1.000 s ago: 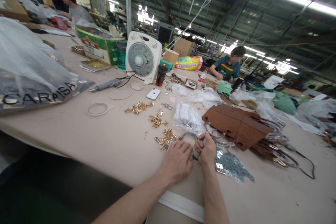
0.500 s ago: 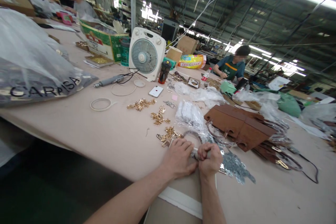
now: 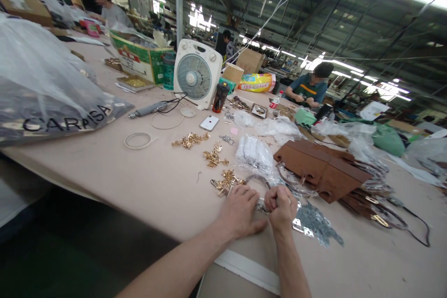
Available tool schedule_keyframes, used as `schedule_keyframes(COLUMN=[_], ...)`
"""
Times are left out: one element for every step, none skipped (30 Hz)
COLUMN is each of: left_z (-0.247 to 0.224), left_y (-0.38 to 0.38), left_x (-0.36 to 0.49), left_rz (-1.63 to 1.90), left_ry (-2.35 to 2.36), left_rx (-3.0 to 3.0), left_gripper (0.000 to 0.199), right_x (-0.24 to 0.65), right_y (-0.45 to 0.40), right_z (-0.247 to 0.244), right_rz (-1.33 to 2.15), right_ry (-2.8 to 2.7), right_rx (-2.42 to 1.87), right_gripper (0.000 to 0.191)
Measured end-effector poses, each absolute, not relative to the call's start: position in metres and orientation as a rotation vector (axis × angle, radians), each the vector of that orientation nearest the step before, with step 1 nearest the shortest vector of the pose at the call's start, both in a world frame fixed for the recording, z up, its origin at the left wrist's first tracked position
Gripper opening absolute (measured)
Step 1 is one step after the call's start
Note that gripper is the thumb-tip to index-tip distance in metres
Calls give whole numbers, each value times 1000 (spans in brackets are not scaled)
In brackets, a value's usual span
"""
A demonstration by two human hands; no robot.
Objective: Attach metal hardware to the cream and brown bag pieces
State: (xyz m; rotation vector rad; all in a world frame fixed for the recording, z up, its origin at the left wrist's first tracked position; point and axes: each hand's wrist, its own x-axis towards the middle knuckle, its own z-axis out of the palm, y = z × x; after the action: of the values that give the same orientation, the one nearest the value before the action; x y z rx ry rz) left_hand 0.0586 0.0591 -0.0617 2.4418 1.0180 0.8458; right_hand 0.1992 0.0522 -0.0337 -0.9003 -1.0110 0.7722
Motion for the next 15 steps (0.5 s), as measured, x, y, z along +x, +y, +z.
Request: schedule_keyframes(left_z=[-61, -61, -61, -60, -60, -60, -60, -61, -61, -62, -63, -63, -64, -65, -66], left_y=[59, 59, 59, 59, 59, 59, 59, 59, 59, 59, 59, 59, 60, 60, 61], left_x=[58, 58, 58, 58, 59, 59, 59, 59, 59, 59, 59, 59, 59, 59, 59], left_rz=[839, 833, 829, 827, 829, 834, 841, 848, 857, 869, 882, 896, 908, 918, 926], left_ry=[1020, 1023, 1025, 1025, 1024, 1023, 1022, 1017, 1013, 1010, 1007, 1001, 995, 991, 989], left_rx=[2444, 2446, 2448, 2448, 2447, 2444, 2441, 2437, 2433, 2426, 2419, 2411, 2402, 2393, 2384], left_gripper=[55, 56, 57, 56, 55, 54, 52, 51, 50, 49, 49, 50, 52, 53, 55], right_x=[200, 199, 198, 197, 195, 193, 192, 191, 191, 193, 195, 198, 202, 205, 208], right_y=[52, 51, 50, 50, 51, 51, 52, 52, 53, 53, 53, 53, 52, 52, 51], right_z=[-29, -24, -20, -19, -20, -23, -28, -34, -41, -46, -51, -53, -54, -54, -52], right_rz=[753, 727, 702, 682, 677, 691, 717, 750, 783, 808, 821, 817, 801, 780, 759], right_ry=[-1010, -1007, -1003, -1005, -1015, -1031, -1045, -1050, -1042, -1017, -976, -925, -870, -821, -781], right_rx=[-857, -807, -766, -752, -769, -815, -874, -928, -957, -949, -910, -861, -813, -778, -759], right_gripper=[37, 36, 35, 36, 37, 39, 41, 42, 43, 43, 43, 42, 40, 37, 34])
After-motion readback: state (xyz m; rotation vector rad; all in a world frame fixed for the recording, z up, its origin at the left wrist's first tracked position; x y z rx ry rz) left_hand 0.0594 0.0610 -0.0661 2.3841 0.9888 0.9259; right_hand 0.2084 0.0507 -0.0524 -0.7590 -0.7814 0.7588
